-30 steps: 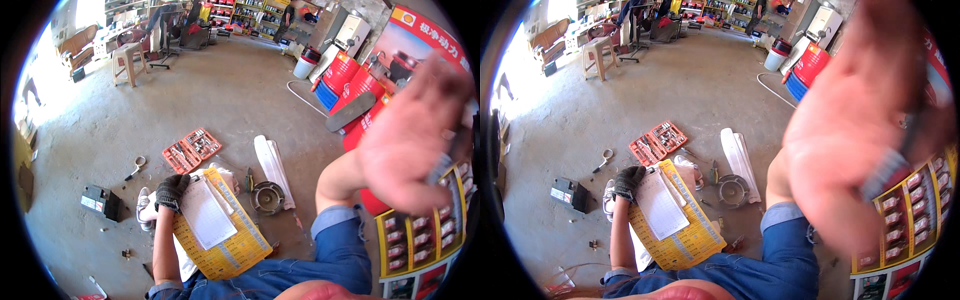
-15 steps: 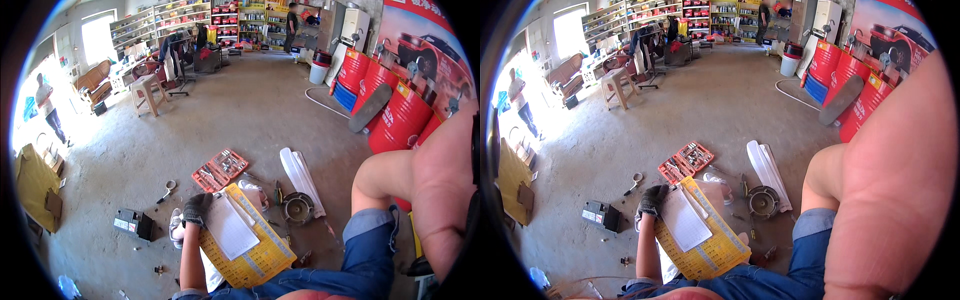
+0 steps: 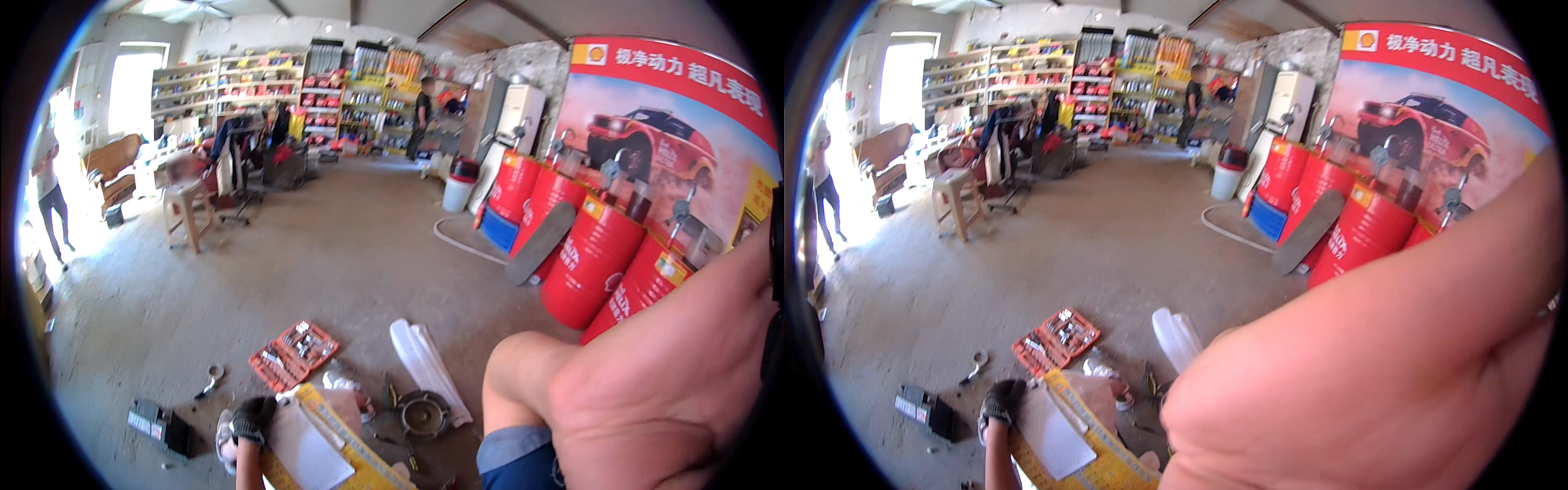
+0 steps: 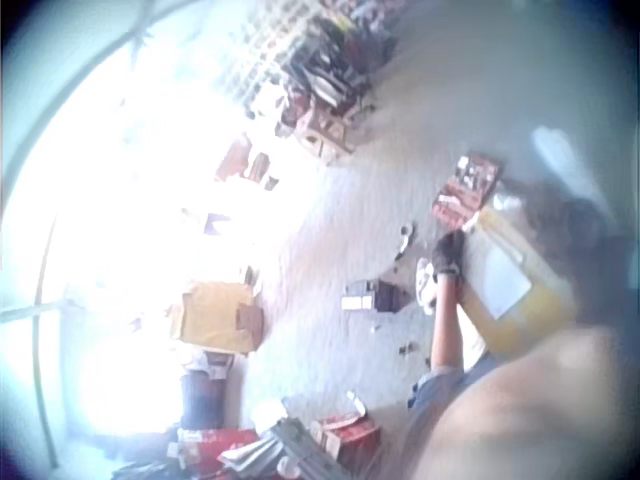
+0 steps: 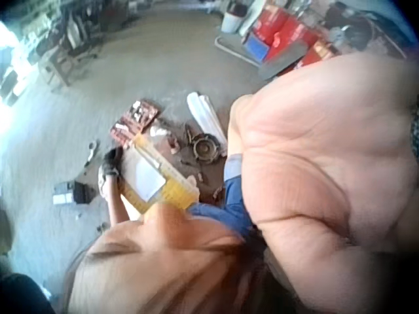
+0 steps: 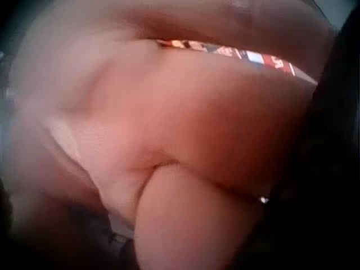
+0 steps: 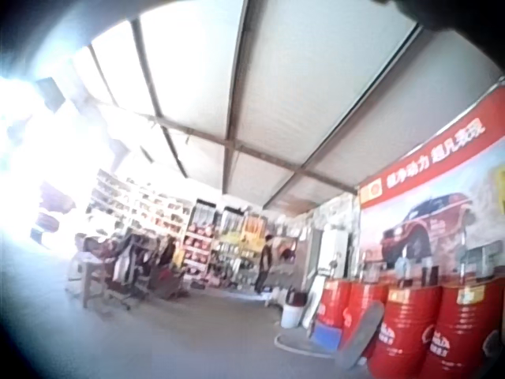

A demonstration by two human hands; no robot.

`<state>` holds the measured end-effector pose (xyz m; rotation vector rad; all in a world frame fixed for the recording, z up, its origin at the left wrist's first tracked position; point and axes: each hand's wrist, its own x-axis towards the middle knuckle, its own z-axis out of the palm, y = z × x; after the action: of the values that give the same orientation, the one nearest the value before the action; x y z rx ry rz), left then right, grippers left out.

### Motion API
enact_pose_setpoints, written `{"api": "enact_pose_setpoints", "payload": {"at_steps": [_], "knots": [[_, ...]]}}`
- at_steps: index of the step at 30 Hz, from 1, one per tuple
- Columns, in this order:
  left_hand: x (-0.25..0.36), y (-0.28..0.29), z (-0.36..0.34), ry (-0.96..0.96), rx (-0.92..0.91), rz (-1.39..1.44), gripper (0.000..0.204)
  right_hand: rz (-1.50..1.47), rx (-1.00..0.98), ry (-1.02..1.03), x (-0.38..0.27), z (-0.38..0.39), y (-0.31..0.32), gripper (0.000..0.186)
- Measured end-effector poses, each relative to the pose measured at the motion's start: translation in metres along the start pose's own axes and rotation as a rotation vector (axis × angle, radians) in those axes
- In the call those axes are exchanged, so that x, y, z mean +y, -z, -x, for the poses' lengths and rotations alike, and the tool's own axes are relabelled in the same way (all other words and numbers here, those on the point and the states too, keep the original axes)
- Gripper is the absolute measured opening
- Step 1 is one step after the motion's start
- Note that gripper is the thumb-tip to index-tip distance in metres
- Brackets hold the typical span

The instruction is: The person sits on the floor in a workshop and uses pliers to adjust copper windings on a motor stator. They pause to write on a notepad before resuming the mechanical adjustment of the component.

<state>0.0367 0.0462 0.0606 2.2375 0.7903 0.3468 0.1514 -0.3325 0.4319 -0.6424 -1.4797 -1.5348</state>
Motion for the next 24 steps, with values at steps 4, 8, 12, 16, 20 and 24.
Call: {"api": "enact_pose_setpoints", "payload": {"at_steps": [4,8,12,16,20,24], "knots": [[-0.005,0.000,-0.028,-0.102,0.115,0.035,0.045,-0.016,0.025,0.043,-0.002,0.010,-0.004,0.045],[0.033,0.014,0.009,0.033,-0.006,0.047,0.042,0.028,-0.002,-0.019,0.002,0.018,-0.006,0.048],[0.045,0.017,0.009,0.065,0.020,-0.033,0.039,0.023,0.019,-0.069,0.013,0.019,-0.008,0.050],[0.043,0.010,0.003,-0.004,-0.060,0.052,0.048,-0.012,0.040,-0.128,0.022,0.015,-0.023,0.052],[0.025,0.003,-0.002,0.020,-0.028,-0.093,0.047,-0.110,0.119,-0.300,0.000,0.061,-0.048,0.054],[0.053,-0.004,-0.006,-0.005,-0.137,-0.084,0.046,-0.234,0.071,-0.748,-0.066,0.142,-0.072,0.057]]}}
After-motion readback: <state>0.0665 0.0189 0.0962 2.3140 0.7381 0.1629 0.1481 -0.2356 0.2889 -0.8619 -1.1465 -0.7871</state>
